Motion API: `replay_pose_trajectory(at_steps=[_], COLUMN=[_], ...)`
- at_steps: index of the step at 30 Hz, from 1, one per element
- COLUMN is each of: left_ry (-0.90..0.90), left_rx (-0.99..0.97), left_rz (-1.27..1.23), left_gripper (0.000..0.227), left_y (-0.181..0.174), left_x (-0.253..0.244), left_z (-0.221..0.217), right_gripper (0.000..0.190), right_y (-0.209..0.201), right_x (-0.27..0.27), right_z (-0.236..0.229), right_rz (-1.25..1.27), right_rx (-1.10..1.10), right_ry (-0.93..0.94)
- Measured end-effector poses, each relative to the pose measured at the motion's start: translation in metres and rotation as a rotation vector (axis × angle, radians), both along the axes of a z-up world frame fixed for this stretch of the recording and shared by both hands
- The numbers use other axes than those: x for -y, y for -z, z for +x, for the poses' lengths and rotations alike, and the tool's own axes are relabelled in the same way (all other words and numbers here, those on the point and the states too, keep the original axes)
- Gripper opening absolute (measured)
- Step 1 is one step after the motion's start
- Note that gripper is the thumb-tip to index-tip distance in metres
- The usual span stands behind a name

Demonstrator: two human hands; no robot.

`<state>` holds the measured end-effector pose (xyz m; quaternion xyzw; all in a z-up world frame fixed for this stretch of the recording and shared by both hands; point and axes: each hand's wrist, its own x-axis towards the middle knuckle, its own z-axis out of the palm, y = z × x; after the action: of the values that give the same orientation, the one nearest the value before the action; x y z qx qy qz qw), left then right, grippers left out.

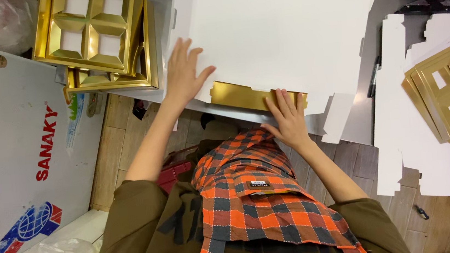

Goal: The person assembles a gold-colored box by folding a flat cardboard piece into a tray shape and inserting a white paper insert. They then fold a separate gold divider piece and place it inside the tray. Finally, they fold the outer edges of the box to complete the assembly.

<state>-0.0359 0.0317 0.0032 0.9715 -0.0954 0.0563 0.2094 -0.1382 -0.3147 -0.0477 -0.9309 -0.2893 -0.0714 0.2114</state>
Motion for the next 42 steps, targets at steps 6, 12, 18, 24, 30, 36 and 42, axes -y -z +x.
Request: replay_pose_trajectory(at_steps=[6, 12, 18, 24, 30, 36, 42], left_ry=[-0.244, -0.264, -0.282, -0.447, -0.313, -0.105, -0.304], left_rx=[0.122, -0.436, -0.403, -0.645, -0.65, -0.147, -0.196], left_rz=[-0.095, -0.593, -0.915, -1.014, -1.051, -0.515, 0.081], left_gripper=[0.088, 0.066, 0.055, 0.072, 0.071, 0.059, 0.064], left_y=[-0.012, 0.033, 0.044, 0.007, 0.036, 0.059, 0.05], left_x=[-0.032, -0.056, -0.062, -0.048, -0.034, 0.022, 0.064], left_z=[-0.001, 0.01, 0.007, 0.009, 0.02, 0.033, 0.045], right_gripper=[0.081, 0.082, 0.048, 0.052, 0.078, 0.096, 0.077], right_y=[-0.013, -0.043, -0.065, -0.06, -0.017, -0.006, -0.003], right_x=[-0.003, -0.037, -0.042, -0.045, -0.044, -0.051, -0.04], right_z=[0.01, 0.013, 0.01, 0.016, 0.062, 0.064, 0.069], right_rz=[-0.096, -0.069, -0.121, -0.079, -0.05, -0.141, -0.005], right_rx=[0.191, 0.226, -0.105, -0.747, -0.051, -0.031, -0.112], right_ry=[0.098, -0.018, -0.052, -0.319, -0.055, -0.055, -0.031])
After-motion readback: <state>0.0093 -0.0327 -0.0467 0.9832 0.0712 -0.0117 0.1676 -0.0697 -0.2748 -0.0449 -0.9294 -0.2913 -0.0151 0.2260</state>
